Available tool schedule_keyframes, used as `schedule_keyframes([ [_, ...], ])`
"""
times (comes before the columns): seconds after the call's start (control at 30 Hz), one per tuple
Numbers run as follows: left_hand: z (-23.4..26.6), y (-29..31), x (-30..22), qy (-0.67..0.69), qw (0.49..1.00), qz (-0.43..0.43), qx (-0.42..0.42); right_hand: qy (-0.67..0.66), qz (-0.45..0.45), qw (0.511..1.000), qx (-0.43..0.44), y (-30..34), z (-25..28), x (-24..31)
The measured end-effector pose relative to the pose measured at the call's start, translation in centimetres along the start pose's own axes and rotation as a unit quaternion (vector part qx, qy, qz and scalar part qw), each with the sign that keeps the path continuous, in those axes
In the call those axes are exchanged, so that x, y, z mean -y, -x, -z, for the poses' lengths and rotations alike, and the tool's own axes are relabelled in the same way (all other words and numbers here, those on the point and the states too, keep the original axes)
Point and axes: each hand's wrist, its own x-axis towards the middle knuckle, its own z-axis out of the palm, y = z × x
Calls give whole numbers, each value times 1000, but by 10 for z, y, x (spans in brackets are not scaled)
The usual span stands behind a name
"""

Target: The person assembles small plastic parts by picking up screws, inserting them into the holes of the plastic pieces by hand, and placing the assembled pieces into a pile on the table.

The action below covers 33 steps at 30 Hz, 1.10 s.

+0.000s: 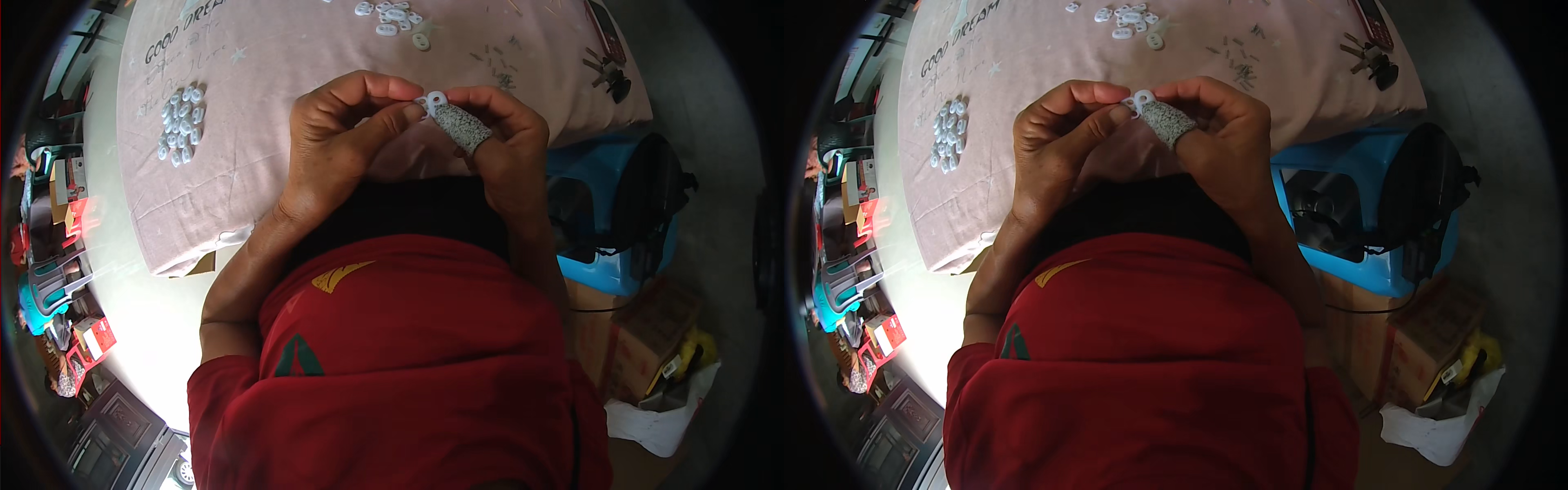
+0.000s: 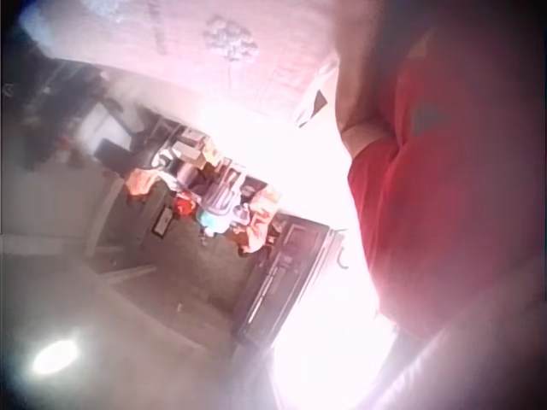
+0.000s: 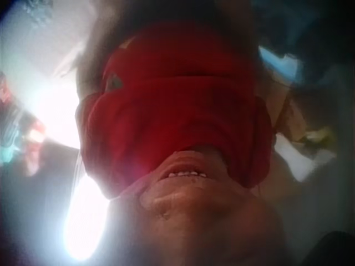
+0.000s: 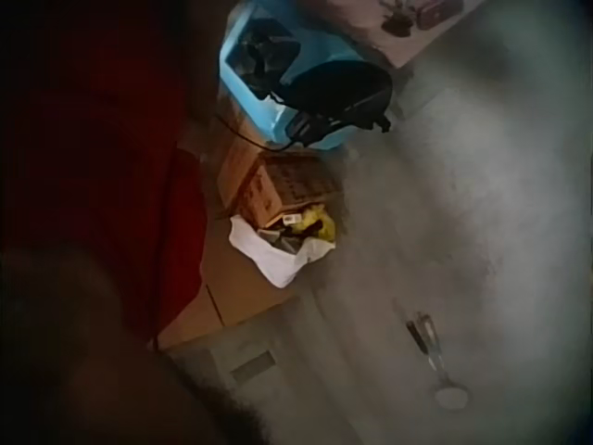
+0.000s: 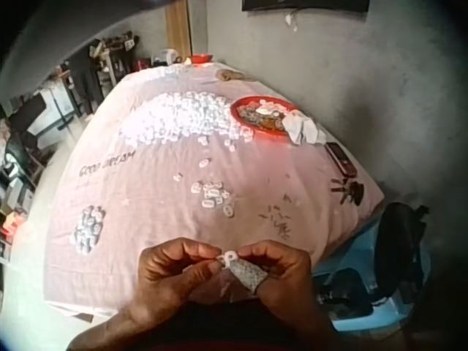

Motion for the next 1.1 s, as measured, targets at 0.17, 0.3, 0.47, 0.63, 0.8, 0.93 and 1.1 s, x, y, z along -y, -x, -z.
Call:
schedule_keyframes([
  [0.17,3,-3,3,52,998,43,2,-36,-32,999,3,0,2,2],
  [0.3,9,-3,7,75,994,76,25,-50,-25,998,5,0,0,1],
  [0.47,10,-3,6,78,994,76,25,-27,-12,1000,8,1,-1,1],
  [0.63,7,-2,1,53,996,75,17,-28,-13,1000,2,1,-2,-1],
  [0.8,7,-1,0,32,997,73,6,-28,-17,999,3,1,-2,0],
  [0.93,8,-1,-3,11,998,68,15,-31,-5,999,3,2,-6,-3],
  [1.1,5,1,-5,-7,999,44,9,-25,-24,999,14,5,-5,3],
])
